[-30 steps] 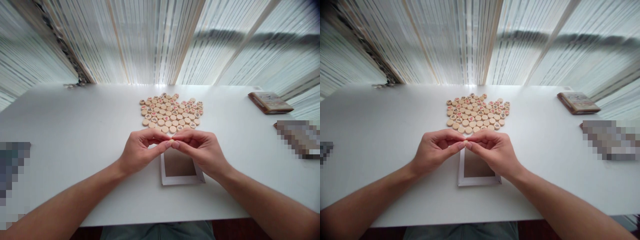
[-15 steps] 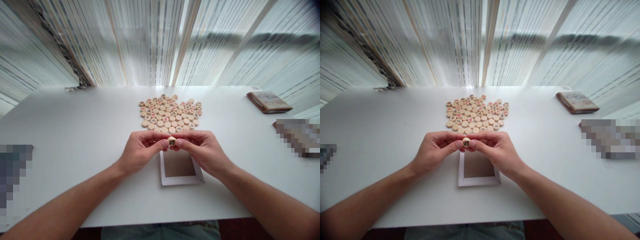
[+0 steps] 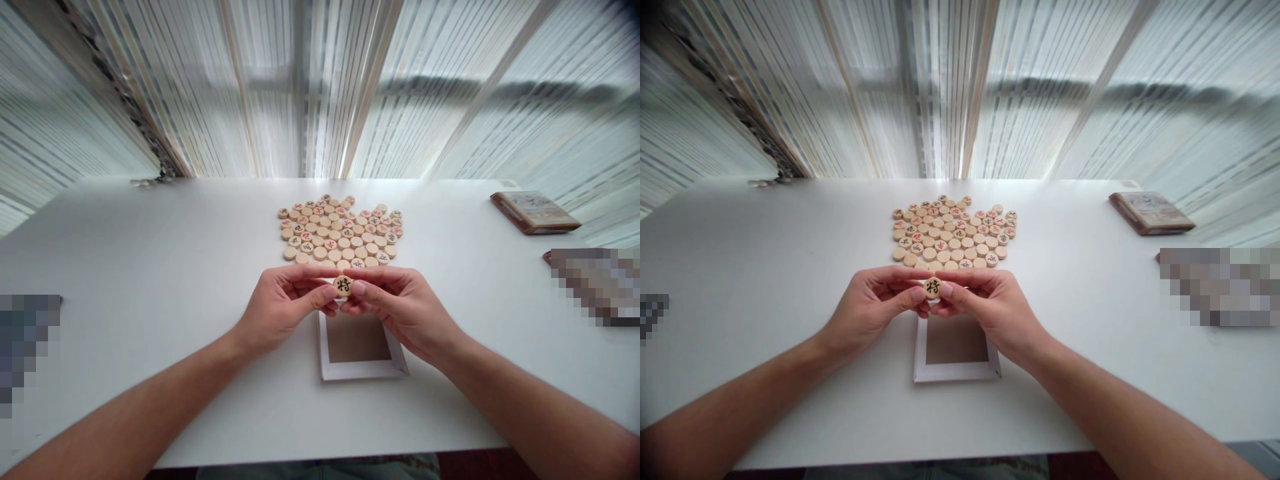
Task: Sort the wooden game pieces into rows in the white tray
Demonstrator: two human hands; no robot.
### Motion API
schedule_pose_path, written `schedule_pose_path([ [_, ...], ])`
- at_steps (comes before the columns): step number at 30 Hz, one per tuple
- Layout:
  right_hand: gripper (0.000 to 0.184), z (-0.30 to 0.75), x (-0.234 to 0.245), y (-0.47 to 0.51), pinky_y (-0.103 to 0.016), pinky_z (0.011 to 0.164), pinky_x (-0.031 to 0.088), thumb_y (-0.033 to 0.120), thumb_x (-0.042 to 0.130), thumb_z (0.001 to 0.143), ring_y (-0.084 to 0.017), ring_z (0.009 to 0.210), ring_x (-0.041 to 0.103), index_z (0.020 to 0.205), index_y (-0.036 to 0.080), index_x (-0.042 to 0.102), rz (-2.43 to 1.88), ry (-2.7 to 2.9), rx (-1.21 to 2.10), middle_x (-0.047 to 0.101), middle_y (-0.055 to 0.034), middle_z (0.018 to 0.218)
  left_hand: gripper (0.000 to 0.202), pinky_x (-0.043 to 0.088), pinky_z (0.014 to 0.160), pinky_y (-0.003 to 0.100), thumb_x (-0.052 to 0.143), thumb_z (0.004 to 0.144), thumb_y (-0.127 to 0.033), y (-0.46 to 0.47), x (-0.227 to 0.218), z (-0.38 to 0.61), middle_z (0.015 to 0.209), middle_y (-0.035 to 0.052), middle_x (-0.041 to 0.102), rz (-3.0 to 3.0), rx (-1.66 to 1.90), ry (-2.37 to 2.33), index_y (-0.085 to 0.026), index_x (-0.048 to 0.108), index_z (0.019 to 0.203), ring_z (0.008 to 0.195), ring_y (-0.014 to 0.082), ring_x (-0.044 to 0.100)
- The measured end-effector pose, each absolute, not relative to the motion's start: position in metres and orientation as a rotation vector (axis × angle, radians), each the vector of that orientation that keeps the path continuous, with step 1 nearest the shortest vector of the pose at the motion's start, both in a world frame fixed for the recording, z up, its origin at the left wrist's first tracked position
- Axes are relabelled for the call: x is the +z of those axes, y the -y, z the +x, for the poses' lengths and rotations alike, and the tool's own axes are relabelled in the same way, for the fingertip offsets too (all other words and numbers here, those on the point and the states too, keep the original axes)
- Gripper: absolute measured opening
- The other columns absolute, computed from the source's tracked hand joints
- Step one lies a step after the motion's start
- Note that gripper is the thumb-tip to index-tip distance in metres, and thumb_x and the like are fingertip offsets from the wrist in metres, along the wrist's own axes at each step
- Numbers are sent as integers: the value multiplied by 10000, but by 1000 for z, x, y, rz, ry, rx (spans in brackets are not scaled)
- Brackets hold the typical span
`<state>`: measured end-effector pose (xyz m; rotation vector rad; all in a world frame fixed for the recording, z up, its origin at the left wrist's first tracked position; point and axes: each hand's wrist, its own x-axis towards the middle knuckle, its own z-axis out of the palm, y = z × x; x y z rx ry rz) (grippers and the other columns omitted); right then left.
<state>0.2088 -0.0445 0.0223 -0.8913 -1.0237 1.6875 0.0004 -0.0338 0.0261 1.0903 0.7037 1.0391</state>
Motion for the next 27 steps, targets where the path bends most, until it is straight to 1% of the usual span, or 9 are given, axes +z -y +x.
schedule_pose_path([
  [3, 249, 209, 22, 45, -173, 733, 676, 296, 935, 840, -134, 738, 825, 1074, 234, 878, -895, 1040, 1688, 871, -72, 956, 270, 679, 683, 216, 931, 824, -236, 34, 28, 1, 812, 66, 856, 1086, 1036, -702, -155, 864, 1073, 674, 142, 796],
  [6, 234, 208, 22, 45, -175, 719, 675, 265, 941, 830, -142, 736, 824, 1053, 226, 881, -881, 1060, 1671, 867, -66, 903, 267, 675, 686, 203, 936, 816, -226, 34, 29, 1, 838, 71, 862, 1097, 1032, -690, -161, 869, 1065, 691, 142, 801],
  [9, 222, 207, 23, 46, -184, 707, 677, 234, 945, 818, -156, 746, 827, 1031, 220, 884, -833, 1098, 1641, 861, -62, 870, 309, 672, 695, 197, 959, 776, -187, 36, 28, 1, 838, 70, 864, 1118, 1028, -703, -165, 870, 1071, 710, 151, 811],
  [13, 283, 205, 27, 47, -181, 680, 674, 187, 995, 726, -149, 698, 811, 986, 216, 888, -806, 1119, 1600, 850, -46, 809, 343, 676, 700, 211, 963, 765, -172, 39, 26, 2, 847, 86, 865, 1154, 1032, -712, -164, 867, 1095, 763, 195, 838],
  [17, 335, 205, 28, 47, -166, 669, 662, 177, 1028, 660, -133, 670, 793, 965, 202, 889, -824, 1132, 1576, 848, -48, 797, 329, 681, 684, 209, 989, 724, -181, 40, 25, 3, 828, 84, 862, 1196, 1103, -726, -163, 880, 1034, 718, 187, 830],
  [22, 315, 206, 26, 49, -200, 664, 672, 201, 1008, 707, -167, 724, 817, 994, 196, 880, -842, 1134, 1594, 854, -69, 826, 281, 687, 677, 189, 968, 749, -179, 40, 23, 2, 859, 75, 868, 1315, 1176, -753, -177, 886, 1018, 685, 159, 816],
  [24, 288, 206, 26, 49, -209, 651, 669, 212, 996, 731, -164, 709, 811, 992, 189, 874, -850, 1133, 1611, 853, -72, 823, 280, 695, 700, 193, 952, 762, -148, 40, 22, 1, 894, 72, 872, 1371, 1194, -760, -182, 883, 1031, 708, 165, 827],
  [27, 282, 206, 26, 49, -214, 632, 658, 234, 998, 731, -146, 657, 787, 973, 177, 863, -861, 1117, 1643, 847, -69, 801, 284, 702, 734, 199, 923, 786, -106, 41, 20, -1, 945, 71, 874, 1456, 1217, -743, -184, 878, 1056, 759, 183, 845],
])
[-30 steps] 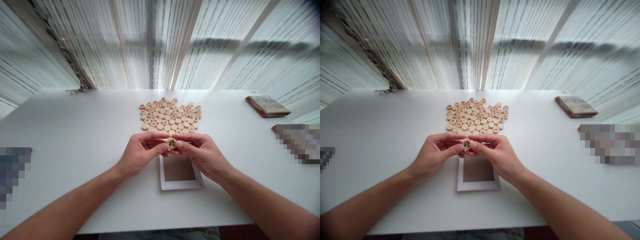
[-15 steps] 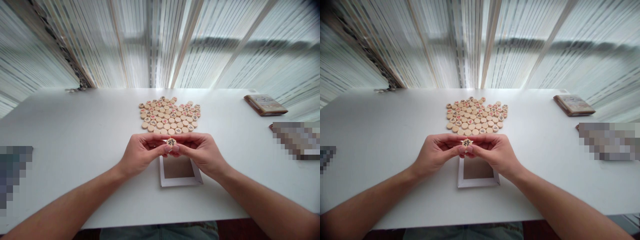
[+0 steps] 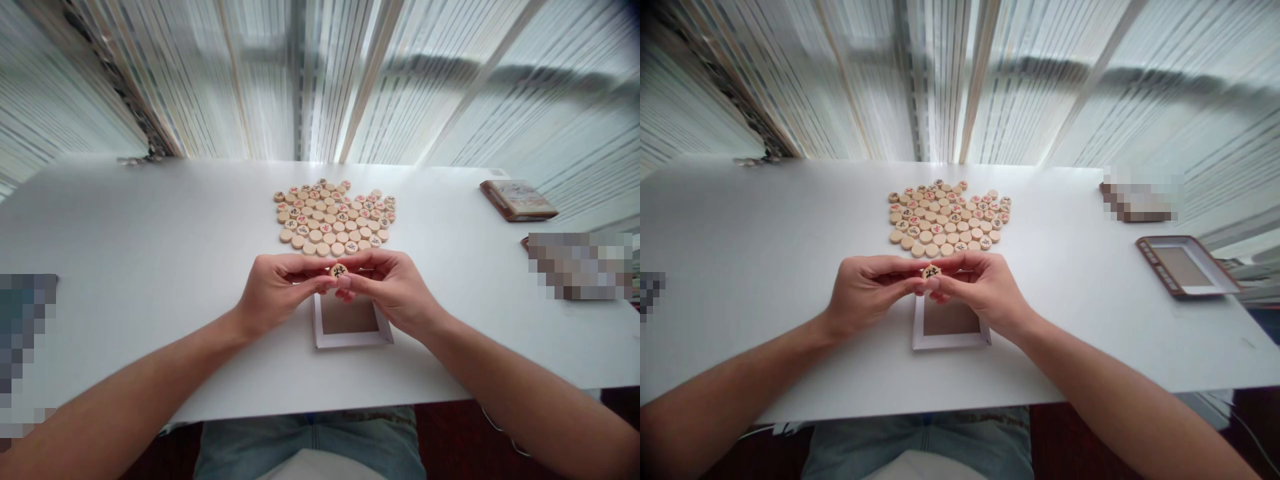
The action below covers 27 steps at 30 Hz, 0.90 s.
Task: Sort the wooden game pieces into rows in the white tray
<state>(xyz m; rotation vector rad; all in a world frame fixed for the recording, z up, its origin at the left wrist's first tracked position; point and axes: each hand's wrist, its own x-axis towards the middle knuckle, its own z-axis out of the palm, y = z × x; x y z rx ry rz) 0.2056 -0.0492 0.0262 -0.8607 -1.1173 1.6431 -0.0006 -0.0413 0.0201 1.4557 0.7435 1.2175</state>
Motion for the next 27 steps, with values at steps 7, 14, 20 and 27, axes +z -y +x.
schedule_pose_path([
  [7, 291, 206, 28, 50, -220, 580, 622, 273, 1026, 679, -130, 589, 729, 847, 156, 819, -909, 1107, 1704, 813, -54, 717, 292, 684, 724, 188, 896, 810, -67, 43, 21, -3, 922, 60, 875, 1742, 1281, -693, -174, 873, 1081, 764, 183, 845],
  [14, 246, 206, 28, 51, -200, 570, 587, 279, 1001, 727, -112, 569, 702, 777, 160, 792, -910, 1079, 1732, 785, -27, 667, 265, 660, 753, 193, 850, 877, -99, 44, 27, -4, 909, 46, 873, 1902, 1189, -669, -200, 865, 1121, 785, 165, 831],
  [20, 197, 207, 32, 48, -209, 638, 614, 319, 961, 789, -118, 638, 733, 815, 168, 836, -898, 1060, 1763, 808, -37, 742, 230, 717, 813, 295, 896, 839, -172, 45, 25, -3, 974, 84, 873, 1625, 1151, -765, -170, 867, 1067, 816, 227, 851],
  [27, 303, 206, 31, 48, -247, 709, 628, 274, 1009, 711, -146, 720, 765, 949, 180, 847, -897, 1039, 1741, 818, -39, 792, 285, 728, 771, 312, 924, 819, -256, 44, 25, -2, 850, 90, 863, 1413, 1102, -790, -146, 867, 1076, 782, 237, 843],
])
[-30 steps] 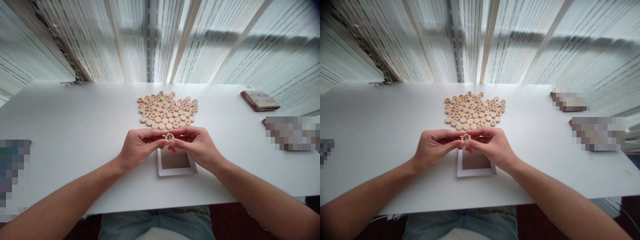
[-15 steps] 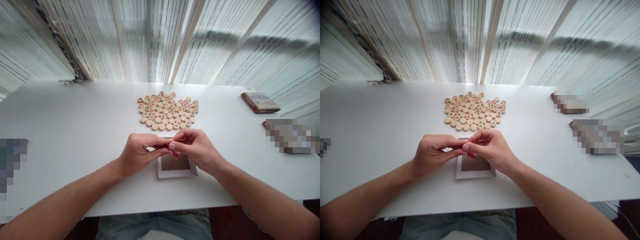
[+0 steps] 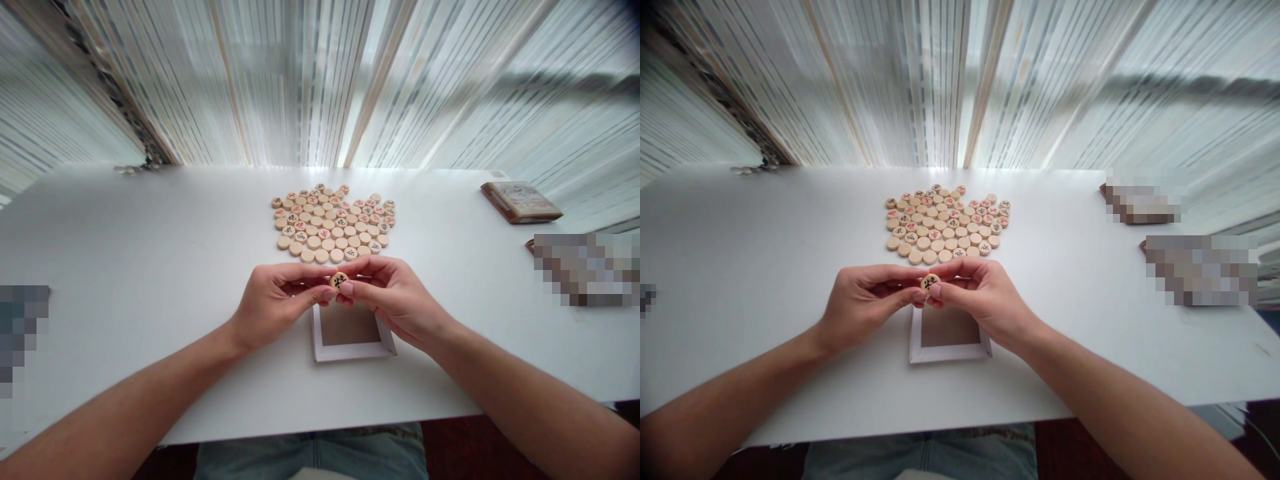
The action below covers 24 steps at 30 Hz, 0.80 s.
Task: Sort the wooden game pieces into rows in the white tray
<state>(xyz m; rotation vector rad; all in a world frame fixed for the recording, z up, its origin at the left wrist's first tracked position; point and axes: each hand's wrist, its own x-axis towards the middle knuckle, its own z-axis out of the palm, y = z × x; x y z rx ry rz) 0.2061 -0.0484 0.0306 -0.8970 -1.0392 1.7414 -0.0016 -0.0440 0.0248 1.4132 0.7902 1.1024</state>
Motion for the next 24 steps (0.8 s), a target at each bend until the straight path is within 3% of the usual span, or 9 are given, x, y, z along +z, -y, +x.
schedule_pose_path([
  [4, 417, 207, 27, 49, -282, 700, 637, 241, 1054, 603, -185, 744, 787, 943, 182, 820, -940, 1043, 1718, 820, -38, 810, 267, 724, 748, 294, 895, 836, -197, 44, 26, -1, 916, 97, 869, 1415, 1091, -822, -143, 865, 1096, 751, 213, 832],
  [9, 387, 207, 28, 50, -259, 606, 596, 263, 1065, 578, -170, 664, 753, 827, 168, 785, -988, 1072, 1663, 798, -32, 741, 214, 708, 717, 247, 848, 862, -130, 46, 26, 1, 899, 89, 867, 1457, 1105, -795, -136, 868, 1075, 730, 181, 815],
  [18, 259, 205, 29, 51, -283, 627, 627, 316, 1010, 705, -149, 625, 721, 827, 187, 823, -943, 1133, 1536, 779, -20, 705, 264, 713, 869, 327, 883, 854, -151, 46, 24, 1, 1002, 106, 868, 1376, 1056, -689, -144, 832, 1113, 869, 231, 852],
  [24, 242, 205, 29, 52, -332, 684, 675, 345, 984, 751, -177, 671, 762, 902, 199, 863, -921, 1173, 1517, 830, -54, 823, 229, 726, 821, 328, 919, 815, -164, 44, 26, 3, 914, 97, 866, 1296, 1103, -730, -118, 832, 1022, 820, 240, 854],
])
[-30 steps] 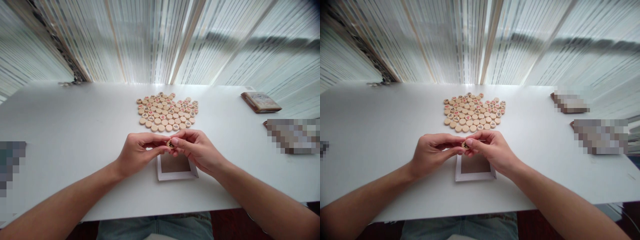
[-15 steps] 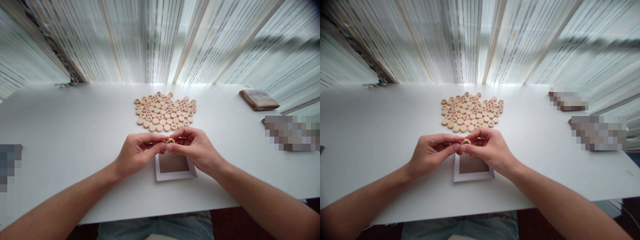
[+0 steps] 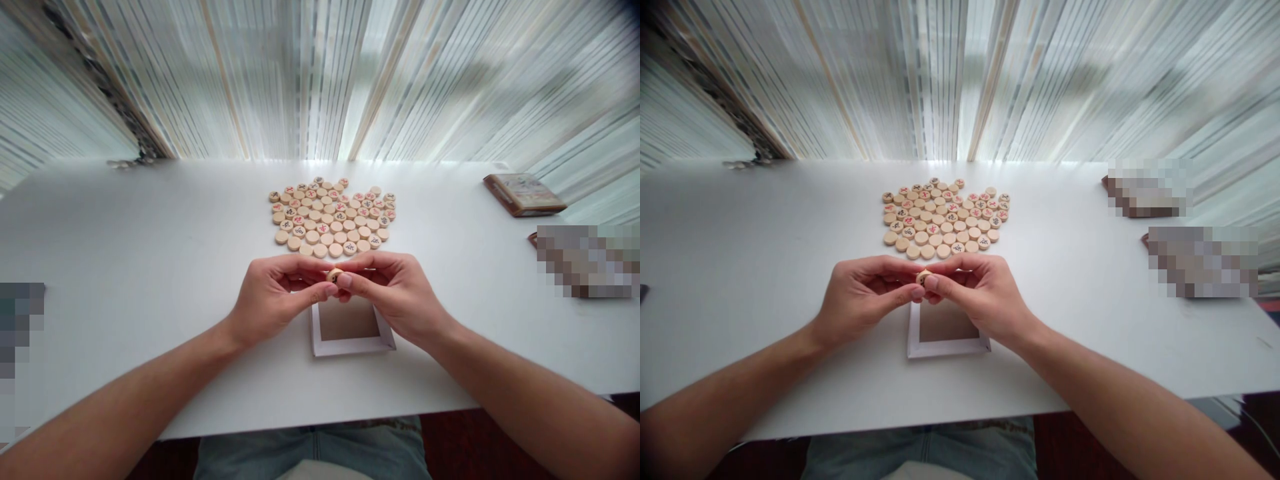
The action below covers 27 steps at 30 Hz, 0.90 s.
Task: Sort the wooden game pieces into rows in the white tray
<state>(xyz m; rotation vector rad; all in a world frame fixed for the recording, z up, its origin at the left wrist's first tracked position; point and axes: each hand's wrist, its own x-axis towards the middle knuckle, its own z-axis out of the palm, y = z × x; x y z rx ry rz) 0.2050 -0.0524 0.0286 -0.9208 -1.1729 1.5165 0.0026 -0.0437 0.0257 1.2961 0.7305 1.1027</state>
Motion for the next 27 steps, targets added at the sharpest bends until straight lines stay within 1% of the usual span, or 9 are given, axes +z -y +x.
schedule_pose_path([
  [5, 233, 205, 30, 53, -330, 740, 692, 306, 980, 762, -182, 728, 786, 950, 218, 874, -892, 1166, 1522, 840, -51, 854, 216, 724, 787, 288, 911, 812, -134, 44, 26, 2, 925, 95, 868, 1274, 1113, -749, -113, 842, 1015, 805, 222, 851],
  [7, 257, 204, 30, 54, -354, 774, 700, 320, 991, 742, -198, 765, 793, 948, 223, 871, -908, 1172, 1499, 840, -53, 865, 207, 722, 792, 279, 906, 815, -134, 45, 26, 1, 940, 90, 869, 1300, 1127, -769, -122, 848, 1013, 807, 213, 849],
  [11, 340, 203, 31, 55, -399, 850, 701, 363, 1029, 669, -238, 867, 802, 936, 230, 864, -928, 1211, 1424, 838, -61, 897, 202, 716, 867, 294, 917, 801, -152, 44, 24, 1, 984, 81, 872, 1400, 1187, -839, -148, 860, 995, 883, 219, 847],
  [12, 335, 203, 31, 55, -398, 864, 697, 365, 1028, 670, -240, 883, 800, 932, 234, 863, -921, 1225, 1403, 837, -61, 905, 196, 714, 884, 302, 920, 798, -158, 44, 23, 1, 981, 77, 872, 1423, 1203, -849, -153, 862, 985, 897, 221, 845],
  [14, 271, 203, 31, 54, -394, 879, 688, 354, 1000, 721, -236, 907, 792, 926, 241, 863, -901, 1258, 1367, 832, -61, 922, 180, 712, 899, 313, 919, 798, -163, 43, 23, 1, 962, 65, 872, 1454, 1229, -853, -163, 863, 969, 905, 222, 841],
  [17, 155, 203, 32, 54, -377, 856, 677, 302, 940, 804, -227, 912, 775, 930, 250, 865, -882, 1310, 1324, 820, -63, 924, 170, 706, 900, 300, 913, 800, -141, 42, 23, 0, 952, 52, 870, 1483, 1254, -838, -176, 866, 959, 909, 209, 836],
  [19, 131, 203, 32, 53, -358, 841, 671, 262, 925, 815, -220, 908, 770, 933, 250, 868, -872, 1323, 1314, 815, -60, 917, 179, 699, 903, 285, 907, 802, -120, 42, 23, 0, 958, 48, 869, 1498, 1261, -828, -181, 868, 965, 916, 201, 833],
  [23, 136, 203, 32, 53, -339, 854, 681, 220, 926, 807, -207, 903, 784, 928, 245, 870, -867, 1284, 1337, 828, -52, 928, 191, 700, 894, 279, 900, 813, -114, 42, 22, -1, 976, 51, 871, 1509, 1260, -833, -186, 871, 987, 920, 203, 836],
  [27, 209, 202, 32, 54, -380, 892, 699, 254, 972, 761, -222, 887, 810, 944, 248, 871, -896, 1212, 1406, 847, -47, 918, 193, 709, 876, 282, 910, 803, -125, 43, 23, 0, 969, 52, 874, 1496, 1267, -848, -183, 874, 984, 895, 209, 842],
])
